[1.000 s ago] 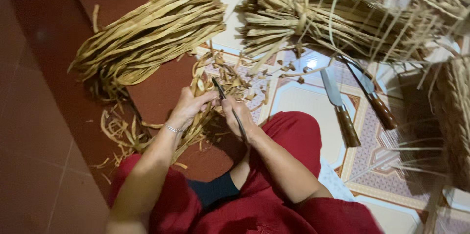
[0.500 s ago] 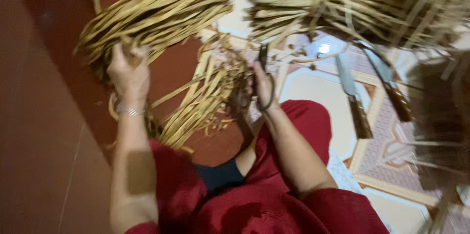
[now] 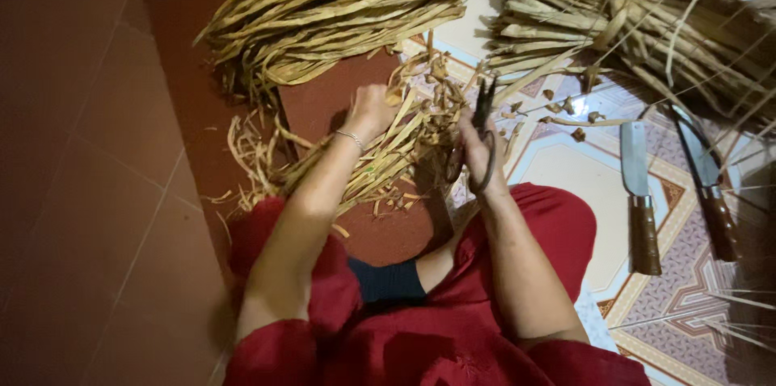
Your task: The person sits on the floor and uses shears to trim dried plant strips into shorter pieces. The person repeatedly picks up strips, cuts them, and places the trimmed pieces into a pile on the floor.
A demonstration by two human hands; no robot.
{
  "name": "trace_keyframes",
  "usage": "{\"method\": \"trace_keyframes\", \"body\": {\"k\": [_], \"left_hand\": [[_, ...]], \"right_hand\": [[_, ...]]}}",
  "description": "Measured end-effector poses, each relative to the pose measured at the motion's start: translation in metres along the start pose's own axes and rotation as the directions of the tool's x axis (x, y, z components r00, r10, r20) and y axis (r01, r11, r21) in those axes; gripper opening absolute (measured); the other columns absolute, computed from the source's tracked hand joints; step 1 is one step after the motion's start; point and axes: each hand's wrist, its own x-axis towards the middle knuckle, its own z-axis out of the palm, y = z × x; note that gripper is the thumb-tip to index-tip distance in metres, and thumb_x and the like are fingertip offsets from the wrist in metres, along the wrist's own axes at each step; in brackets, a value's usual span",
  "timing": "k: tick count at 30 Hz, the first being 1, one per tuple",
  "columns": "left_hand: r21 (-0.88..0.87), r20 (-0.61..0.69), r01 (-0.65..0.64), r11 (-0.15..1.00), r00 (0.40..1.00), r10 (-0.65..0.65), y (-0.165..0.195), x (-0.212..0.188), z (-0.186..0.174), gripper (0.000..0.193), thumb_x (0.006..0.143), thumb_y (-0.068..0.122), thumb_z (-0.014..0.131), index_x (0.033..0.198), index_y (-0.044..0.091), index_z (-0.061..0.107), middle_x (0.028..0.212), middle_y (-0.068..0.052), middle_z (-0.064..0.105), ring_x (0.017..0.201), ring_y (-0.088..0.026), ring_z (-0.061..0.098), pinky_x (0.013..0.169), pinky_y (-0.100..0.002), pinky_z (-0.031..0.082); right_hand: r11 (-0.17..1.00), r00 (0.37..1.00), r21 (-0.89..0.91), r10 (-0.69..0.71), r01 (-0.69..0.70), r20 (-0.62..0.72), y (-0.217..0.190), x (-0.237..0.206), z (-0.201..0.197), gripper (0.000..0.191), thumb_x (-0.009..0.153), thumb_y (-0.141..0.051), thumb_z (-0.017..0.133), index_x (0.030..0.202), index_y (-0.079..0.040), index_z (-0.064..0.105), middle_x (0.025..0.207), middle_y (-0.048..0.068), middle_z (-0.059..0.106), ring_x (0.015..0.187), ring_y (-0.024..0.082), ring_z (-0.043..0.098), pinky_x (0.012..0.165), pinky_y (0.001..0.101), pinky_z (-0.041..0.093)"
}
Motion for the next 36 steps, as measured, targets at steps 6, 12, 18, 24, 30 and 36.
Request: {"method": "trace_keyframes", "body": {"k": [6, 12, 18, 24, 30, 36], "left_hand": [[0.283, -0.065, -0.026, 0.959, 0.997, 0.046, 0.023, -0.004, 0.025, 0.029, 0.09, 0.029, 0.079, 0.098, 0.001, 0.076, 0.105, -0.028, 0.071, 0.097, -0.043, 0.07, 0.082, -0.05, 0.058], [-0.154, -0.107, 0.047, 0.987, 0.992, -0.064, 0.033, -0.022, 0.018, 0.021, 0.09, 0.023, 0.069, 0.107, 0.01, 0.072, 0.087, -0.011, 0.069, 0.077, -0.025, 0.069, 0.067, -0.039, 0.06], [-0.503, 0.076, 0.159, 0.85, 0.987, -0.14, 0.036, -0.057, -0.027, 0.027, 0.093, 0.025, 0.076, 0.095, -0.001, 0.07, 0.073, -0.005, 0.066, 0.056, -0.012, 0.055, 0.052, -0.026, 0.048], [-0.713, 0.029, -0.041, 0.7, 0.996, 0.087, 0.017, -0.1, -0.032, 0.017, 0.088, 0.014, 0.078, 0.096, 0.001, 0.073, 0.073, -0.002, 0.068, 0.056, -0.009, 0.058, 0.049, -0.025, 0.047], [-0.783, 0.029, -0.051, 0.62, 0.993, 0.118, 0.012, -0.089, -0.017, 0.018, 0.087, 0.014, 0.081, 0.092, 0.0, 0.072, 0.079, -0.003, 0.072, 0.059, -0.009, 0.062, 0.051, -0.025, 0.051], [-0.722, 0.019, -0.064, 0.689, 0.994, 0.112, 0.013, -0.083, -0.008, 0.025, 0.085, 0.021, 0.083, 0.085, 0.0, 0.072, 0.071, 0.0, 0.067, 0.057, -0.008, 0.058, 0.049, -0.024, 0.046]], "right_hand": [[0.947, 1.0, -0.32, 0.011, -0.003, 0.023, 0.015, -0.002, -0.001, 0.049, 0.095, -0.038, 0.068, 0.129, -0.003, 0.06, 0.096, 0.013, 0.069, 0.071, 0.022, 0.061, 0.063, 0.0335, 0.051], [0.84, 0.991, -0.527, -0.097, 0.133, 0.095, -0.005, -0.021, -0.003, 0.058, 0.1, -0.049, 0.056, 0.141, -0.008, 0.056, 0.089, 0.015, 0.071, 0.081, 0.026, 0.068, 0.076, 0.039, 0.054], [0.821, 0.91, -0.398, -0.334, 0.409, 0.246, -0.007, -0.031, -0.008, 0.052, 0.109, -0.05, 0.051, 0.132, -0.005, 0.063, 0.091, 0.007, 0.069, 0.085, 0.015, 0.065, 0.072, 0.0314, 0.051], [0.916, 0.882, -0.068, -0.356, 0.394, 0.308, 0.025, -0.03, 0.004, 0.058, 0.106, -0.056, 0.048, 0.133, -0.005, 0.056, 0.078, -0.001, 0.05, 0.066, 0.01, 0.046, 0.059, 0.0276, 0.04], [0.896, 0.843, -0.171, -0.301, 0.41, 0.446, 0.03, -0.043, 0.003, 0.073, 0.102, -0.066, 0.033, 0.142, -0.008, 0.054, 0.082, -0.004, 0.056, 0.068, 0.008, 0.05, 0.059, 0.0253, 0.042], [0.793, 0.831, -0.338, -0.345, 0.507, 0.437, 0.009, -0.045, 0.008, 0.072, 0.106, -0.061, 0.033, 0.149, -0.006, 0.047, 0.083, 0.003, 0.063, 0.074, 0.017, 0.062, 0.068, 0.0325, 0.05]]}}
